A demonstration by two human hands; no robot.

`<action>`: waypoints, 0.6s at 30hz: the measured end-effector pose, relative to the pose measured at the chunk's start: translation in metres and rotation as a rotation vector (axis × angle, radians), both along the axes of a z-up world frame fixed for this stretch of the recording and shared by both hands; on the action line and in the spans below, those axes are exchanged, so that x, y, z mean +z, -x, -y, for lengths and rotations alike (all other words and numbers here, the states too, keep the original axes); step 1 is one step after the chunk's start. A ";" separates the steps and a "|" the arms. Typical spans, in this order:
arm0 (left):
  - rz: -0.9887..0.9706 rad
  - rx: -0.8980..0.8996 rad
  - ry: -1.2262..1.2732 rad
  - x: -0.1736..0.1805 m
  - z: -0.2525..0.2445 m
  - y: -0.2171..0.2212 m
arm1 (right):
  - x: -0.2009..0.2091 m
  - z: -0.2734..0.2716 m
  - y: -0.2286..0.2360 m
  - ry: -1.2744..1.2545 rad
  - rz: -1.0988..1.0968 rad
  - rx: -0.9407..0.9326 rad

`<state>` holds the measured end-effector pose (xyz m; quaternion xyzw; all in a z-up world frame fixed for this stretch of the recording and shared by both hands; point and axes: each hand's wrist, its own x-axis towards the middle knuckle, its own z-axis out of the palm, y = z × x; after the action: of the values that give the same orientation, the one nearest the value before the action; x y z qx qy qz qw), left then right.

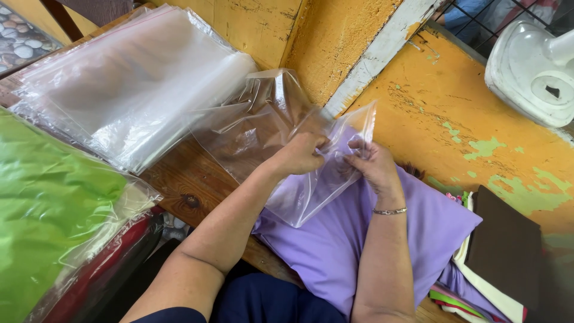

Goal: The person takes a clear plastic bag from a stack, inserts a purple pillow into it, and then carefully smooths out the air and seals the bag.

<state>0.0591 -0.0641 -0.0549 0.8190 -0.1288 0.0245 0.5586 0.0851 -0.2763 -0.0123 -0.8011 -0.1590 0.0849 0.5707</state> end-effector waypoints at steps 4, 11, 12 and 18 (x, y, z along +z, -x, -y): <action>0.047 0.252 -0.131 0.014 -0.009 0.014 | -0.002 0.040 -0.019 -0.103 -0.116 -0.064; 0.055 0.439 -0.131 0.024 -0.022 0.011 | 0.016 0.089 -0.024 0.216 0.054 -0.189; 0.016 0.448 -0.146 0.030 -0.023 0.014 | 0.019 0.098 -0.023 0.401 0.135 -0.226; -0.013 0.417 -0.148 0.024 -0.019 0.009 | -0.005 0.064 -0.025 0.944 0.035 -0.109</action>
<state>0.0500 -0.0455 -0.0307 0.8668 0.0458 0.1246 0.4807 0.1098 -0.3405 -0.0174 -0.9814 -0.0704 0.1042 0.1452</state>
